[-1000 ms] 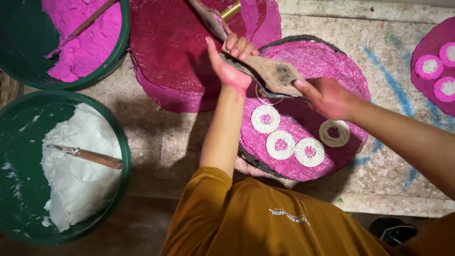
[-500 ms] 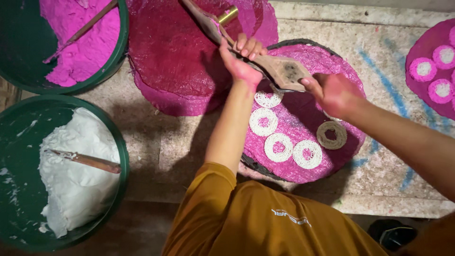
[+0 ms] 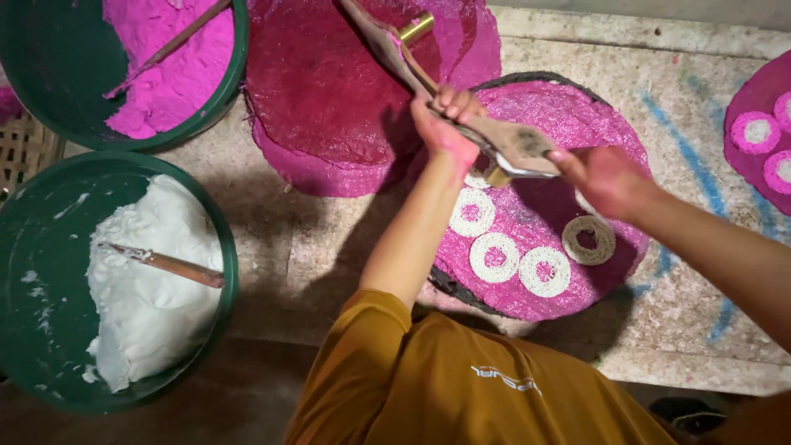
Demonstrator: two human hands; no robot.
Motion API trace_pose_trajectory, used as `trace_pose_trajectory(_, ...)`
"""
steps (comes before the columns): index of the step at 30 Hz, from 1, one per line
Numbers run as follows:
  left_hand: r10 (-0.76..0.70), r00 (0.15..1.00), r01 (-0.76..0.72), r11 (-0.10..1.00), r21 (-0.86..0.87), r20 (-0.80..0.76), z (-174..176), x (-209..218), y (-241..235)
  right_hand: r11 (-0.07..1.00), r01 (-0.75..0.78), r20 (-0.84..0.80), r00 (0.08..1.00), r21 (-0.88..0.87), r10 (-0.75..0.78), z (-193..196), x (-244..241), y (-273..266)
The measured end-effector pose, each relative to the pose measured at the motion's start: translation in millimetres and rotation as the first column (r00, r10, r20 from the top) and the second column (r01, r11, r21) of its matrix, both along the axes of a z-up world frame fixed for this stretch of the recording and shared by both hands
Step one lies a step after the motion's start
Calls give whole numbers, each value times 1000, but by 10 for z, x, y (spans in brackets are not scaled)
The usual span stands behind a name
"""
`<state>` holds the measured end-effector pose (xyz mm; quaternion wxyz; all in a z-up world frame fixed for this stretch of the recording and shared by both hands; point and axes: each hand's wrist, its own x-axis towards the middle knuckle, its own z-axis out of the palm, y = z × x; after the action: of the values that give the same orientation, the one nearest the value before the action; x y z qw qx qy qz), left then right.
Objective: The person uses a wooden mold to press white and pink powders into circular shapes on a pink mat. They repeatedly scoop powder, press it into the mold, and release the formed items onto the mat, then transfer the finished pieces to a drying rack.
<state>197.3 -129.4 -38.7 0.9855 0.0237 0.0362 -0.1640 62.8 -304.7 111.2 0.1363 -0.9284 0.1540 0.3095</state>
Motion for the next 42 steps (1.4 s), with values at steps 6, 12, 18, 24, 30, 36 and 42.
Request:
trace_pose_trajectory(6, -319, 931, -60, 341, 938, 175, 119, -252, 220, 972, 36, 372, 920, 230, -122, 55, -613, -702)
trace_pose_trajectory(12, -687, 705, -575, -408, 710, 177, 345, -816, 511, 625, -62, 499, 667, 778, -554, -534, -1359, -963)
trace_pose_trajectory(18, -718, 638, -700, -391, 597, 278, 337, -885, 477, 344, -35, 316, 490, 938, -812, -912, -1809, -737)
trace_pose_trajectory(24, -705, 668, -670, -431, 605, 238, 378, -888, 479, 325, 75, 272, 390, 943, -880, -1068, -2183, -828)
trace_pose_trajectory(30, -850, 514, -704, -340, 623, 117, 604, -1213, 95, 256, 13, 237, 341, 967, -910, -1100, -2443, -958)
trace_pose_trajectory(36, -910, 338, -863, -198, 465, 241, 1093, -1746, -88, 764, 40, 659, 479, 644, -580, -699, -2595, -689)
trace_pose_trajectory(42, -924, 177, -923, -37, 383, 338, 1791, -2491, 578, 848, -529, 800, 512, 8, 312, 380, -2324, 35)
